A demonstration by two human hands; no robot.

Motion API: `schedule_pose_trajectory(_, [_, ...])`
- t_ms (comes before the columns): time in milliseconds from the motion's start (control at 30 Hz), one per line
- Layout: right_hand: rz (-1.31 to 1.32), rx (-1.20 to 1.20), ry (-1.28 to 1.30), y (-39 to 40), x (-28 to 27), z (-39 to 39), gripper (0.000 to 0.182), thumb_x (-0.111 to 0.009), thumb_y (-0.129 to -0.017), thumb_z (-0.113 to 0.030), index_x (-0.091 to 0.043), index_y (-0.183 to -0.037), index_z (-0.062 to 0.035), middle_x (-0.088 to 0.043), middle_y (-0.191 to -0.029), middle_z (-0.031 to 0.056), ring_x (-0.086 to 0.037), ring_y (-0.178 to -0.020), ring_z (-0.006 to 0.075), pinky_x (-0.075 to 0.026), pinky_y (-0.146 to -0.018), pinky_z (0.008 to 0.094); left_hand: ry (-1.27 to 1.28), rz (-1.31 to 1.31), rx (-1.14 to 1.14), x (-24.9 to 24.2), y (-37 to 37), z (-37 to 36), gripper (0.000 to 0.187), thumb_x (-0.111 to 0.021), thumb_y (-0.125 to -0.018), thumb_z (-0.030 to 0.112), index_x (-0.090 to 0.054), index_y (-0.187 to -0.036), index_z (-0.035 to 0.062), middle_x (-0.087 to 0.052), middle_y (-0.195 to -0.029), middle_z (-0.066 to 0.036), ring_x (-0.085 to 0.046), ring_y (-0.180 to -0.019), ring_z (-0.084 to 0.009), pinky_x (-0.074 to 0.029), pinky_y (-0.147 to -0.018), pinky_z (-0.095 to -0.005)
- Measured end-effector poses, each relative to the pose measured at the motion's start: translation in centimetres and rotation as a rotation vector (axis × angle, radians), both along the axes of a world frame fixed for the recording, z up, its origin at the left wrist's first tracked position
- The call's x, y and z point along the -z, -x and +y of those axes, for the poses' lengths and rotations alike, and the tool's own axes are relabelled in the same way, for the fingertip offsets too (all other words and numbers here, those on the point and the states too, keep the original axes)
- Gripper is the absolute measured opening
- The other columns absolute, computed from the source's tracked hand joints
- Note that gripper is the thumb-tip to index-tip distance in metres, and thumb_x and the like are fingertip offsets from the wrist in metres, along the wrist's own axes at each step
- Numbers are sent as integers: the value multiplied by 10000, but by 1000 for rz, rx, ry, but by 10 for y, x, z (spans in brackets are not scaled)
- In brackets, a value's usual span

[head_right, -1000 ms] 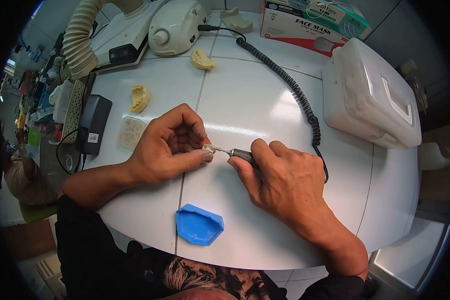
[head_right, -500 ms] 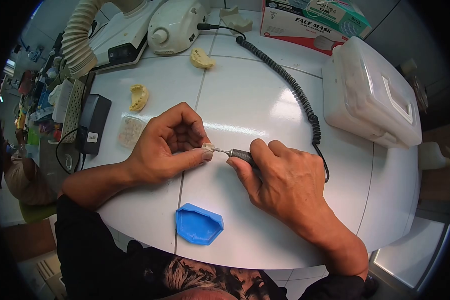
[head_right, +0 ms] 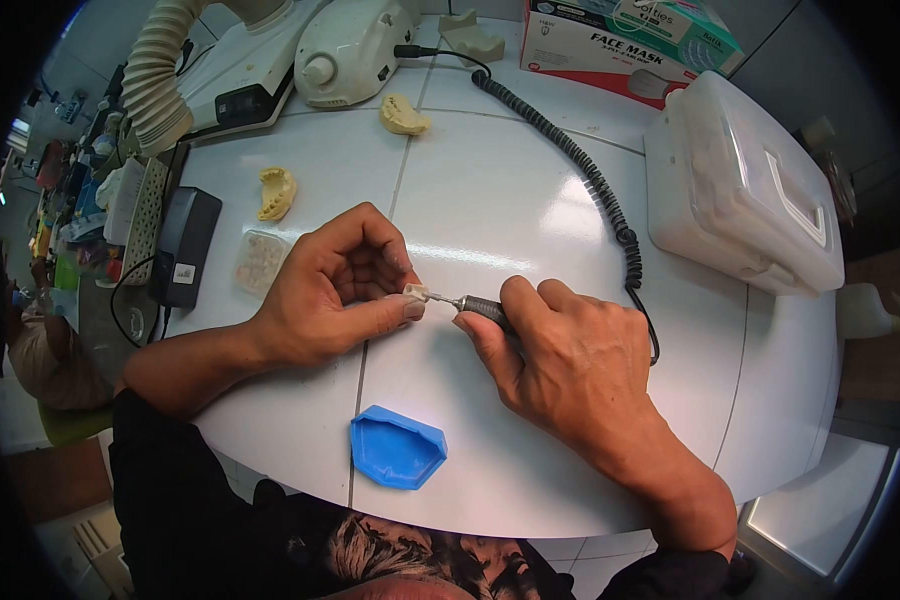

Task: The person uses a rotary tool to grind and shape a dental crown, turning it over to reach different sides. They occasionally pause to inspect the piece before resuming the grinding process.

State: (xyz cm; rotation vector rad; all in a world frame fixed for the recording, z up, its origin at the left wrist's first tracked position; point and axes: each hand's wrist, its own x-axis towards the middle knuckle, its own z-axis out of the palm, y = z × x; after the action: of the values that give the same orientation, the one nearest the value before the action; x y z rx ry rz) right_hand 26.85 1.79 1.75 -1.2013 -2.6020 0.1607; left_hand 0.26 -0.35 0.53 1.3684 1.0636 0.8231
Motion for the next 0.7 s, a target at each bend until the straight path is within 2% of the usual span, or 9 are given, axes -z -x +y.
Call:
schedule_pose_trajectory(267, [7,-2,-10,0,1,1,433,-752,-1026,-456,-639,-823,-91,-610,-609,62,-601,-441,266,-440,-429,399,5,4,0,-1,0,0,367,-823,-942,-2,-552,-1176,79,-665,-1122,-30,-690,-1054,-95,-573,-918,-266])
schedule_pose_trajectory(367, [-2,37,49,1,-1,-2,374,-753,-1021,-384,-625,-835,-86,-613,-650,79,-616,-507,322,-468,-502,436,2,15,9,0,1,0,365,-823,-943,1,-553,-1177,79,-663,-1125,-30,-691,-1055,-95,-574,-919,-266])
schedule_pose_trajectory(700, [-20,42,51,1,-1,-1,382,-752,-1024,-400,-632,-840,-88,-615,-650,73,-618,-507,315,-465,-498,433,4,14,4,-1,1,1,359,-821,-945,3,-557,-1177,76,-658,-1128,-29,-685,-1063,-98,-570,-929,-268])
